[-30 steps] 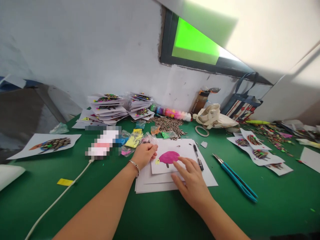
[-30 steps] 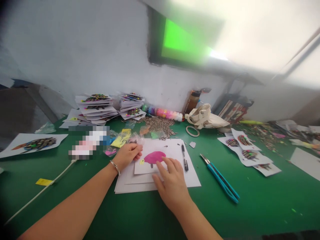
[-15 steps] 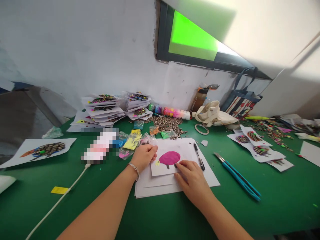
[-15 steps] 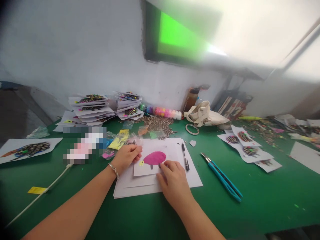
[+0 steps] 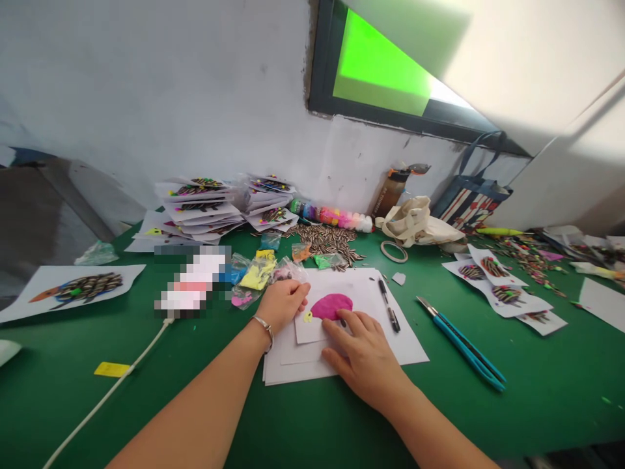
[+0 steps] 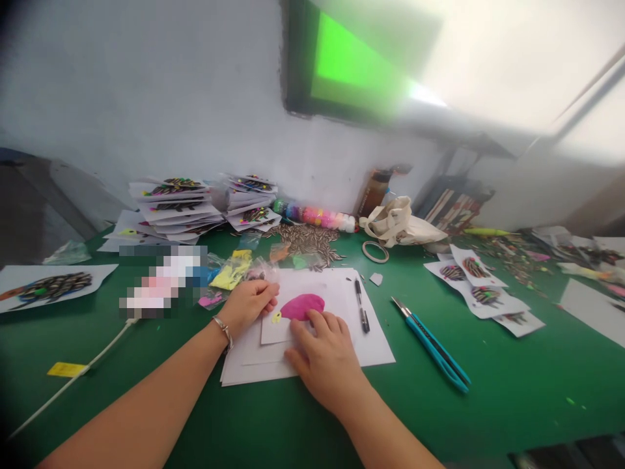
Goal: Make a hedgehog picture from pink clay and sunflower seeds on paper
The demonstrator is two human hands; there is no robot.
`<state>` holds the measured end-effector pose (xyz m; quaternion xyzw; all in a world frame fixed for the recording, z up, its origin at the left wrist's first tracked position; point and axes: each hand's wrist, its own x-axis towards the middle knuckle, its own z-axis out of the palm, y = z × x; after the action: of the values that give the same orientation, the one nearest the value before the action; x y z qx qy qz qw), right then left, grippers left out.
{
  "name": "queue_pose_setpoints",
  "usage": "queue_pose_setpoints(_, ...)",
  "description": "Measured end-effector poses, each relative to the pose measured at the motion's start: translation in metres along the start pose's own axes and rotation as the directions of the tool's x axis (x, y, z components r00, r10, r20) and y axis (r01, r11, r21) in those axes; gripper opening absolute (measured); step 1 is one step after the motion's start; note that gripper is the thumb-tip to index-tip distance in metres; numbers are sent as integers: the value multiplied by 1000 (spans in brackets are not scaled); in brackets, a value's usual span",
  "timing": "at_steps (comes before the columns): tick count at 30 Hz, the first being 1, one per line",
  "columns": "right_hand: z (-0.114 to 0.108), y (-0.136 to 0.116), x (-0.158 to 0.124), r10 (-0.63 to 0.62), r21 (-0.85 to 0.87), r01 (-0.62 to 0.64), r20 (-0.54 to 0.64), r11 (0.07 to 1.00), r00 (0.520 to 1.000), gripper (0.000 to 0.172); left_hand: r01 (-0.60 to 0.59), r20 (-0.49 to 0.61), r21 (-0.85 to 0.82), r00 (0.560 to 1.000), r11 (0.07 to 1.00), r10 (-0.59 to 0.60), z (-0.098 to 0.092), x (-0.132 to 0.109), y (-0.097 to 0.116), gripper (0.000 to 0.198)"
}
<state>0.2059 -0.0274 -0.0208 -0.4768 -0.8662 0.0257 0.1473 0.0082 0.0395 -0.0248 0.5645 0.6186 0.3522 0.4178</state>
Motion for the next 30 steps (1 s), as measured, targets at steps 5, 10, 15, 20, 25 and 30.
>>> queue_pose_setpoints(5, 2, 2, 1, 2, 6, -2, 6, 1000, 1000, 43, -7, 7, 16, 1000, 1000, 7, -1, 0, 0, 37)
queue_pose_setpoints(10, 3, 3, -1, 3, 15, -3, -12, 1000, 1000, 40, -10, 4, 25, 1000, 1000, 10, -1, -1, 2, 36)
queue_pose_setpoints(15, 4, 8, -5, 35, 19, -34, -101, 999, 994, 38, -14, 6, 25, 1000, 1000, 14, -1, -1, 3, 36)
queue_pose_setpoints(20, 2, 6, -4, 13, 10, -13, -78, 1000, 997, 34, -19, -1, 23, 1000, 1000, 19, 0, -1, 2, 37)
queue_pose_setpoints(25, 0, 4, -3, 13, -9, -14, -121, 1000, 993, 34, -29, -6, 29, 1000, 999, 29, 0, 0, 0, 37)
queue_pose_setpoints(30, 1, 6, -4, -14, -11, 13, -101, 1000, 995, 34, -36, -9, 42, 999, 998, 37, 0, 0, 2, 37)
